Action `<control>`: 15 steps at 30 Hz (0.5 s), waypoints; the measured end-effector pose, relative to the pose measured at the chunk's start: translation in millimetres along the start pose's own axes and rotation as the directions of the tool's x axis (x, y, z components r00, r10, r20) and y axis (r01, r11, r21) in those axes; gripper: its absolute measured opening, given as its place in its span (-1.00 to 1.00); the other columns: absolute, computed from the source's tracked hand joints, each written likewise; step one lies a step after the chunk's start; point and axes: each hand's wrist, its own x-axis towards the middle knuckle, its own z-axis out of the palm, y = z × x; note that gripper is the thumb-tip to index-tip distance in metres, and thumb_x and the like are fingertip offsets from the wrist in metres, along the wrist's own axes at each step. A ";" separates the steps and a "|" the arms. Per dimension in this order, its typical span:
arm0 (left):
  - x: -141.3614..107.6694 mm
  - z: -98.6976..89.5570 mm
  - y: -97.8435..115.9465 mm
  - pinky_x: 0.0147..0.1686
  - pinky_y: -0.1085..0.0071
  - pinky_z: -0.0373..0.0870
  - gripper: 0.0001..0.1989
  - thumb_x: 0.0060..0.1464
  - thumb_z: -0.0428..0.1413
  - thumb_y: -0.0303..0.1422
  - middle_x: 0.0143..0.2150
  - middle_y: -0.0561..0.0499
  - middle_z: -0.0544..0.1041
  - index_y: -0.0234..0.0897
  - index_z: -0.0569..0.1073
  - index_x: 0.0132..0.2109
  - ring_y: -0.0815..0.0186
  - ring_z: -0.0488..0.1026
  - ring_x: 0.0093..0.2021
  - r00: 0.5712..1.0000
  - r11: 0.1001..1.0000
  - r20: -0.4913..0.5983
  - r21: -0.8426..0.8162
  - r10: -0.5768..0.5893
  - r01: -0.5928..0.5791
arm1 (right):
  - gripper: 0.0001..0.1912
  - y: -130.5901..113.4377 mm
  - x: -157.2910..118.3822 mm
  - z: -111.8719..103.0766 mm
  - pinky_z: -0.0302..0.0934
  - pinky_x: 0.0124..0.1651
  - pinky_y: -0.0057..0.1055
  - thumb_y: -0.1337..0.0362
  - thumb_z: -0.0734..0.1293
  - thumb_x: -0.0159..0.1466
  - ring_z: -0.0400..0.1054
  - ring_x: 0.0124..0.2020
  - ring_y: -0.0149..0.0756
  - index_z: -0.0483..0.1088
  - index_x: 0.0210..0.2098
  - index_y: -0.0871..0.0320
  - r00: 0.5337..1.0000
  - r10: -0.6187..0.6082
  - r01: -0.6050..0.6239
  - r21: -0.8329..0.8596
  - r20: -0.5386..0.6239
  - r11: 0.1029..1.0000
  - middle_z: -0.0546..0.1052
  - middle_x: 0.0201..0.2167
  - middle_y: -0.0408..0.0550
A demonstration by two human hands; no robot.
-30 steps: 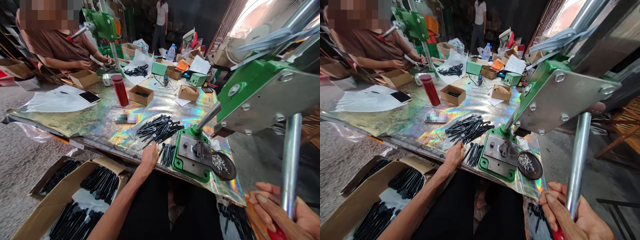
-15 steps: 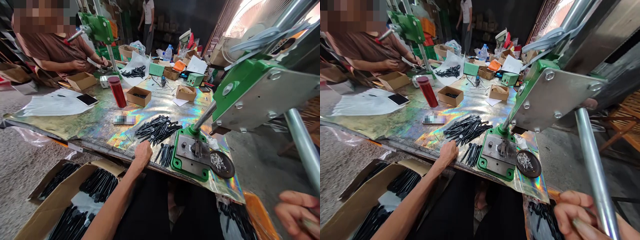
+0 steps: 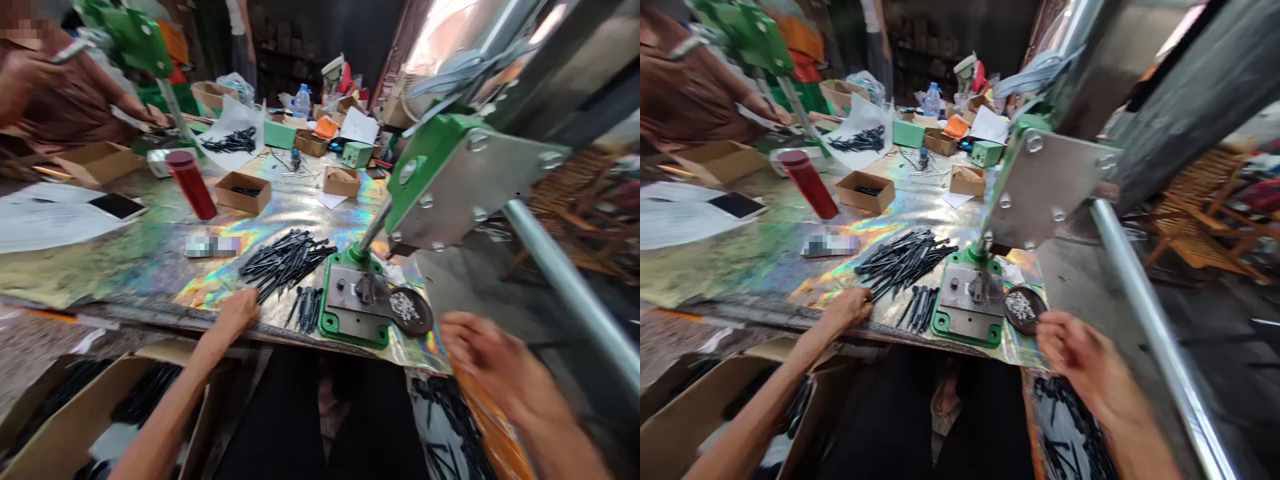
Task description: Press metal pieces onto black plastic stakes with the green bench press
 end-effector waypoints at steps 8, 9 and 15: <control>11.1 -14.2 -12.9 -0.36 0.37 0.22 -0.74 0.07 -0.14 -0.39 -0.25 -0.18 0.52 -0.33 0.42 -0.23 0.10 0.45 -0.22 0.994 0.986 0.019 0.120 0.110 -0.111 | -0.84 68.4 77.5 12.2 0.16 -0.47 -0.34 0.23 0.19 0.02 0.28 -0.54 -0.20 0.33 -0.43 0.13 0.985 -0.095 0.017 -0.462 -0.146 0.887 0.37 -0.59 -0.10; 8.1 -17.8 -11.2 -0.38 0.38 0.19 -0.75 0.08 -0.13 -0.40 -0.23 -0.19 0.51 -0.33 0.41 -0.23 0.09 0.44 -0.21 0.995 0.978 0.006 0.184 0.095 -0.094 | -0.87 75.4 83.5 13.7 0.16 -0.42 -0.33 0.27 0.18 0.02 0.29 -0.50 -0.19 0.32 -0.45 0.13 0.982 -0.113 0.022 -0.504 -0.152 0.863 0.38 -0.57 -0.08; -7.4 -30.1 -0.4 -0.47 0.44 0.01 -0.88 0.06 -0.07 -0.44 -0.28 -0.09 0.49 -0.29 0.35 -0.28 0.12 0.43 -0.26 0.990 0.943 -0.105 0.327 0.096 -0.057 | -0.91 93.5 93.4 24.7 0.11 -0.23 -0.30 0.42 0.20 0.03 0.29 -0.36 -0.15 0.29 -0.47 0.13 0.967 -0.213 0.056 -0.693 -0.143 0.719 0.39 -0.45 -0.02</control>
